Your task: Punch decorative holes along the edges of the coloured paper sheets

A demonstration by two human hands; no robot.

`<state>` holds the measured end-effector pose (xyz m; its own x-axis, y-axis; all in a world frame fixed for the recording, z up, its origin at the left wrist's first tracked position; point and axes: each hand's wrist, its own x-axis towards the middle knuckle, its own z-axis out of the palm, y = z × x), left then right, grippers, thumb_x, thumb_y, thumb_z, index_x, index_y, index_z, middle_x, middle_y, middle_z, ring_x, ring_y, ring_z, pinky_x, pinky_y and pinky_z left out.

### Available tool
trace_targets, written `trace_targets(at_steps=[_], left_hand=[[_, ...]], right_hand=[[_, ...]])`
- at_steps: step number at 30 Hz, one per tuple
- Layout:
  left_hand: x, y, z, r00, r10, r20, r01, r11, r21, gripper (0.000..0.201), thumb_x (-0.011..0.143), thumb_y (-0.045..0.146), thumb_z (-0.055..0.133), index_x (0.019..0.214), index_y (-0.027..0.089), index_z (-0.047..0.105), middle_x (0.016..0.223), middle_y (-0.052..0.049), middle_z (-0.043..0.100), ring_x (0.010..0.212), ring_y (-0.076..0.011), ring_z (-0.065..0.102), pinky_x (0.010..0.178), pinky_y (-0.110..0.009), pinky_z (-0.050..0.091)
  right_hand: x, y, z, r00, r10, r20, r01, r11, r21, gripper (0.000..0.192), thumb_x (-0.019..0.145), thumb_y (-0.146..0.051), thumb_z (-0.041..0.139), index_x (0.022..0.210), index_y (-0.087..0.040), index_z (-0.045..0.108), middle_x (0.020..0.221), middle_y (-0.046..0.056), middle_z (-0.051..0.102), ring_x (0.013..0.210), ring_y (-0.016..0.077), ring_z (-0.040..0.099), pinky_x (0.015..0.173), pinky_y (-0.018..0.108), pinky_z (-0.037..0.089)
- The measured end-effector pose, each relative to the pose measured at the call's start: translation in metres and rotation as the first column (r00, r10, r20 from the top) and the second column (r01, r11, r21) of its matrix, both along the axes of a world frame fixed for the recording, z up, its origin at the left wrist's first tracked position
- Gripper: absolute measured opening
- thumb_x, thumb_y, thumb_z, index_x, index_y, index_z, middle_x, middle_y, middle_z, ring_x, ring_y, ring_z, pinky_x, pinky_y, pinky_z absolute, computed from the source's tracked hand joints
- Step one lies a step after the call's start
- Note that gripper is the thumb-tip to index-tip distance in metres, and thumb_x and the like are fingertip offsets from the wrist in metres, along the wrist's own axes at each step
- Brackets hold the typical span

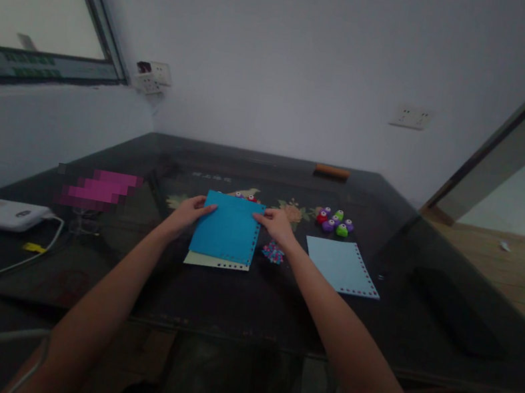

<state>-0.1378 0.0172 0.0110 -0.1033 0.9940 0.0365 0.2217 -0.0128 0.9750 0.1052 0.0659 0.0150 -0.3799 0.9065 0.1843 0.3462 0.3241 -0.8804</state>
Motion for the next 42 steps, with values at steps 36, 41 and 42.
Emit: trace_targets(at_steps=[36,41,42], left_hand=[[0.127,-0.018,0.009,0.959,-0.261,-0.110,0.270,0.959,0.084,0.035,0.078,0.051,0.056,0.076,0.016,0.056,0.057,-0.004,0.063,0.049,-0.0160,0.057,0.048,-0.027,0.045],[0.128,-0.019,0.009,0.953,-0.273,-0.128,0.284,0.956,0.074,0.034,0.080,0.048,0.055,0.076,0.015,0.057,0.057,-0.005,0.063,0.049,-0.0156,0.057,0.049,-0.027,0.045],[0.129,-0.019,0.009,0.952,-0.276,-0.130,0.286,0.956,0.069,0.034,0.080,0.048,0.054,0.076,0.015,0.058,0.057,-0.005,0.064,0.049,-0.0156,0.057,0.049,-0.027,0.046]], right_hand=[[0.109,-0.045,0.006,0.910,-0.060,-0.411,-0.036,0.975,-0.221,0.034,0.062,-0.040,0.076,0.084,-0.015,0.069,0.086,0.007,0.071,0.075,0.0188,0.065,0.076,0.038,0.053],[0.109,-0.044,0.003,0.918,-0.051,-0.393,-0.046,0.971,-0.234,0.034,0.063,-0.039,0.077,0.086,-0.014,0.069,0.090,0.009,0.071,0.077,0.0191,0.065,0.080,0.040,0.053],[0.109,-0.044,0.003,0.922,-0.049,-0.385,-0.046,0.972,-0.232,0.034,0.063,-0.038,0.077,0.085,-0.014,0.069,0.090,0.009,0.071,0.078,0.0194,0.065,0.081,0.041,0.053]])
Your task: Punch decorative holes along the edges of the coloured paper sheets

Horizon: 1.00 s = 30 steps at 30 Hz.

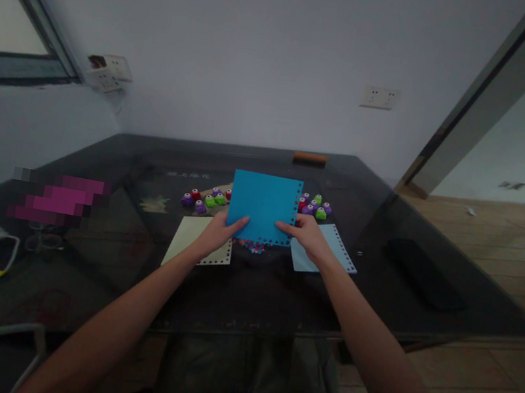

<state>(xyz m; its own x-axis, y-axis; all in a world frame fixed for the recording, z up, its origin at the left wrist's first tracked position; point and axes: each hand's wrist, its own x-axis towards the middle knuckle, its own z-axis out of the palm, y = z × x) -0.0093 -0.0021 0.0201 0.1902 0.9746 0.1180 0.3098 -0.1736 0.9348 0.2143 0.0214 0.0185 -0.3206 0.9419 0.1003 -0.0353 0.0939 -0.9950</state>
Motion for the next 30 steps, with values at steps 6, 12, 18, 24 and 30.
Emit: trace_targets(at_steps=[6,12,18,24,30], left_hand=[[0.0005,0.0020,-0.0056,0.999,-0.021,-0.031,0.021,1.000,-0.016,0.037,0.080,0.050,0.054,0.080,0.014,0.060,0.060,-0.006,0.066,0.052,-0.0169,0.059,0.052,-0.028,0.048],[0.0002,0.0027,-0.0092,0.999,-0.040,-0.009,0.039,0.999,-0.035,0.038,0.080,0.052,0.055,0.086,0.015,0.061,0.063,-0.006,0.067,0.054,-0.0181,0.062,0.057,-0.031,0.052],[-0.0002,0.0036,-0.0092,0.999,-0.036,-0.008,0.036,0.999,-0.025,0.037,0.080,0.051,0.055,0.084,0.014,0.061,0.063,-0.005,0.067,0.055,-0.0179,0.063,0.058,-0.031,0.053],[0.0016,0.0015,-0.0073,0.999,-0.030,0.012,0.030,0.999,-0.041,0.039,0.079,0.051,0.056,0.089,0.014,0.061,0.065,-0.004,0.067,0.055,-0.0182,0.063,0.057,-0.032,0.053],[0.0004,0.0023,-0.0070,1.000,-0.028,-0.008,0.027,0.999,-0.020,0.037,0.079,0.052,0.056,0.083,0.015,0.061,0.067,-0.004,0.068,0.055,-0.0170,0.063,0.056,-0.030,0.052]], right_hand=[[-0.0019,-0.0016,-0.0007,0.999,-0.008,0.036,0.009,1.000,-0.011,0.038,0.061,-0.037,0.078,0.090,-0.014,0.069,0.096,0.010,0.071,0.084,0.0222,0.066,0.083,0.043,0.053],[-0.0014,0.0015,-0.0062,0.997,-0.022,0.068,0.021,1.000,0.007,0.040,0.061,-0.038,0.078,0.091,-0.014,0.069,0.097,0.011,0.071,0.084,0.0238,0.066,0.082,0.044,0.053],[-0.0013,0.0032,-0.0097,0.997,-0.023,0.076,0.020,0.999,0.038,0.041,0.061,-0.040,0.078,0.092,-0.014,0.069,0.098,0.012,0.070,0.084,0.0236,0.067,0.082,0.043,0.053],[-0.0020,0.0016,-0.0081,0.995,-0.031,0.090,0.028,0.999,0.036,0.040,0.063,-0.039,0.077,0.092,-0.013,0.068,0.098,0.012,0.070,0.084,0.0238,0.067,0.082,0.043,0.053],[-0.0015,0.0042,-0.0097,0.992,-0.061,0.115,0.056,0.997,0.051,0.039,0.063,-0.039,0.077,0.091,-0.013,0.069,0.098,0.012,0.070,0.084,0.0239,0.067,0.083,0.043,0.053]])
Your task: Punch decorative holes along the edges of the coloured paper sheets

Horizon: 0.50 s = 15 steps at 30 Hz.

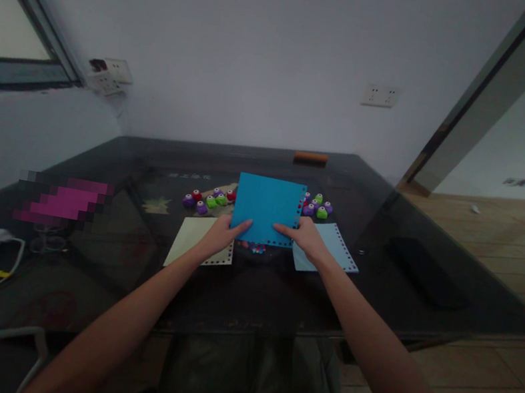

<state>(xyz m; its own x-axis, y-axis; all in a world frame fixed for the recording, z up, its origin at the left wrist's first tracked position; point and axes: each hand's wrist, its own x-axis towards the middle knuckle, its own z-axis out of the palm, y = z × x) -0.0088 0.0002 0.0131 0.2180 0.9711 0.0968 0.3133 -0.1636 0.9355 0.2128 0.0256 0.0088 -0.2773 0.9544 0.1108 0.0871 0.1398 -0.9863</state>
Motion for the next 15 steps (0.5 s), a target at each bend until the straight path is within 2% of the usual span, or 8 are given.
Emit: trace_targets(at_steps=[4,10,15], left_hand=[[-0.003,0.004,-0.004,0.999,0.008,-0.032,-0.006,0.999,0.042,0.040,0.078,0.056,0.054,0.073,0.016,0.059,0.060,-0.002,0.066,0.053,-0.0160,0.061,0.054,-0.027,0.050],[-0.007,0.008,-0.007,0.998,-0.028,-0.059,0.032,0.996,0.082,0.042,0.080,0.056,0.051,0.072,0.015,0.059,0.059,-0.003,0.065,0.055,-0.0161,0.060,0.054,-0.026,0.047],[-0.019,0.019,-0.004,0.997,0.043,-0.058,-0.029,0.976,0.216,0.040,0.082,0.053,0.050,0.069,0.016,0.059,0.061,-0.001,0.062,0.055,-0.0137,0.058,0.053,-0.024,0.044]], right_hand=[[0.001,0.003,-0.003,1.000,-0.010,0.007,0.010,1.000,0.007,0.040,0.062,-0.042,0.077,0.090,-0.014,0.069,0.097,0.011,0.071,0.085,0.0241,0.067,0.082,0.042,0.053],[0.003,0.006,-0.008,0.999,-0.017,-0.045,0.018,1.000,0.021,0.040,0.062,-0.041,0.077,0.092,-0.016,0.069,0.095,0.010,0.071,0.082,0.0243,0.067,0.079,0.043,0.054],[0.005,0.008,-0.007,0.997,-0.045,-0.070,0.045,0.999,0.001,0.041,0.061,-0.040,0.077,0.093,-0.016,0.068,0.096,0.009,0.071,0.083,0.0240,0.067,0.081,0.042,0.053]])
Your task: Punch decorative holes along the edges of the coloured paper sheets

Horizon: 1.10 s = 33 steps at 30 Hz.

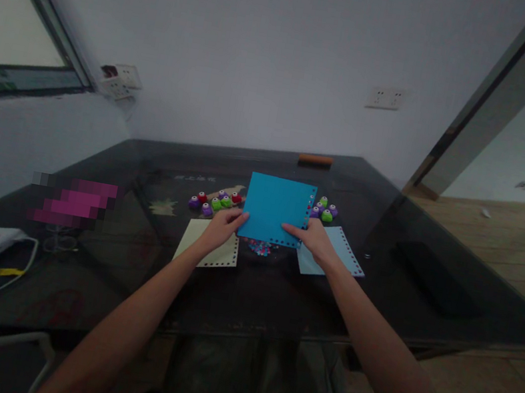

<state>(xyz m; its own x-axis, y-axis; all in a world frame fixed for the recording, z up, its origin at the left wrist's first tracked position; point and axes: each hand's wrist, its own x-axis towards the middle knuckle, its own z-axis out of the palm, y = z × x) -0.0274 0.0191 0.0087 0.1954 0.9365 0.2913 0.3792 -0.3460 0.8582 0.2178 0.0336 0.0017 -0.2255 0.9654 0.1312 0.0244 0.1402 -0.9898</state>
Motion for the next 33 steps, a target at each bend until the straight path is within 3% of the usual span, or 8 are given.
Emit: trace_targets(at_steps=[4,6,10,12,15,22,27,33], left_hand=[[-0.018,0.013,0.002,0.994,0.071,0.086,-0.072,0.997,0.015,0.037,0.083,0.049,0.049,0.081,0.015,0.063,0.066,-0.004,0.064,0.055,-0.0133,0.059,0.051,-0.023,0.044],[-0.032,0.018,0.005,0.979,0.173,0.106,-0.177,0.984,0.030,0.035,0.082,0.045,0.050,0.085,0.014,0.064,0.070,-0.005,0.066,0.059,-0.0142,0.061,0.055,-0.024,0.046],[-0.068,0.029,0.014,0.907,0.399,0.132,-0.413,0.904,0.108,0.032,0.080,0.038,0.051,0.094,0.013,0.065,0.076,-0.006,0.068,0.067,-0.0162,0.064,0.064,-0.026,0.049],[-0.086,0.038,0.018,0.878,0.475,0.057,-0.478,0.865,0.152,0.031,0.079,0.034,0.052,0.098,0.013,0.065,0.082,-0.007,0.070,0.074,-0.0172,0.065,0.071,-0.028,0.049],[-0.107,0.055,0.019,0.793,0.569,-0.218,-0.532,0.821,0.207,0.027,0.077,0.029,0.054,0.097,0.015,0.067,0.091,-0.008,0.071,0.085,-0.0196,0.064,0.080,-0.030,0.048],[-0.127,0.097,-0.005,0.572,0.439,-0.693,-0.499,0.857,0.130,0.041,0.079,0.027,0.054,0.117,0.011,0.058,0.113,-0.014,0.064,0.101,-0.0228,0.061,0.085,-0.029,0.046],[-0.129,0.105,-0.016,0.513,0.392,-0.764,-0.507,0.856,0.099,0.039,0.073,0.025,0.060,0.112,0.016,0.061,0.113,-0.014,0.064,0.104,-0.0262,0.060,0.085,-0.030,0.045],[-0.127,0.108,-0.018,0.476,0.415,-0.776,-0.538,0.835,0.116,0.033,0.072,0.031,0.063,0.103,0.021,0.064,0.109,-0.013,0.066,0.101,-0.0260,0.061,0.079,-0.031,0.046]], right_hand=[[0.001,0.000,0.002,0.998,-0.049,0.036,0.050,0.999,-0.016,0.041,0.059,-0.042,0.077,0.090,-0.016,0.069,0.093,0.010,0.072,0.082,0.0250,0.067,0.080,0.041,0.053],[0.002,0.000,0.003,0.997,-0.062,0.047,0.063,0.998,-0.015,0.041,0.059,-0.043,0.077,0.090,-0.016,0.069,0.092,0.009,0.072,0.081,0.0250,0.068,0.078,0.040,0.054],[0.003,0.001,0.003,0.997,-0.063,0.041,0.064,0.998,-0.019,0.040,0.059,-0.043,0.077,0.088,-0.016,0.070,0.089,0.009,0.072,0.079,0.0252,0.068,0.076,0.041,0.054],[0.003,0.001,0.003,0.998,-0.062,0.032,0.063,0.998,-0.025,0.040,0.060,-0.043,0.077,0.089,-0.016,0.070,0.089,0.010,0.072,0.078,0.0252,0.068,0.077,0.041,0.054],[0.002,0.000,0.004,0.998,-0.054,0.016,0.055,0.998,-0.034,0.040,0.060,-0.041,0.077,0.090,-0.016,0.070,0.091,0.010,0.072,0.080,0.0246,0.068,0.079,0.040,0.053],[0.000,-0.003,0.007,0.998,-0.059,0.023,0.059,0.998,-0.015,0.042,0.060,-0.042,0.076,0.091,-0.016,0.069,0.095,0.010,0.071,0.084,0.0248,0.067,0.080,0.040,0.053],[0.000,-0.002,0.008,0.998,-0.059,0.032,0.059,0.998,-0.014,0.043,0.060,-0.041,0.076,0.094,-0.015,0.068,0.096,0.010,0.071,0.084,0.0251,0.067,0.081,0.041,0.053],[0.000,-0.002,0.009,0.998,-0.058,0.031,0.058,0.998,-0.015,0.040,0.061,-0.040,0.076,0.092,-0.016,0.068,0.094,0.010,0.071,0.083,0.0242,0.067,0.079,0.040,0.054]])
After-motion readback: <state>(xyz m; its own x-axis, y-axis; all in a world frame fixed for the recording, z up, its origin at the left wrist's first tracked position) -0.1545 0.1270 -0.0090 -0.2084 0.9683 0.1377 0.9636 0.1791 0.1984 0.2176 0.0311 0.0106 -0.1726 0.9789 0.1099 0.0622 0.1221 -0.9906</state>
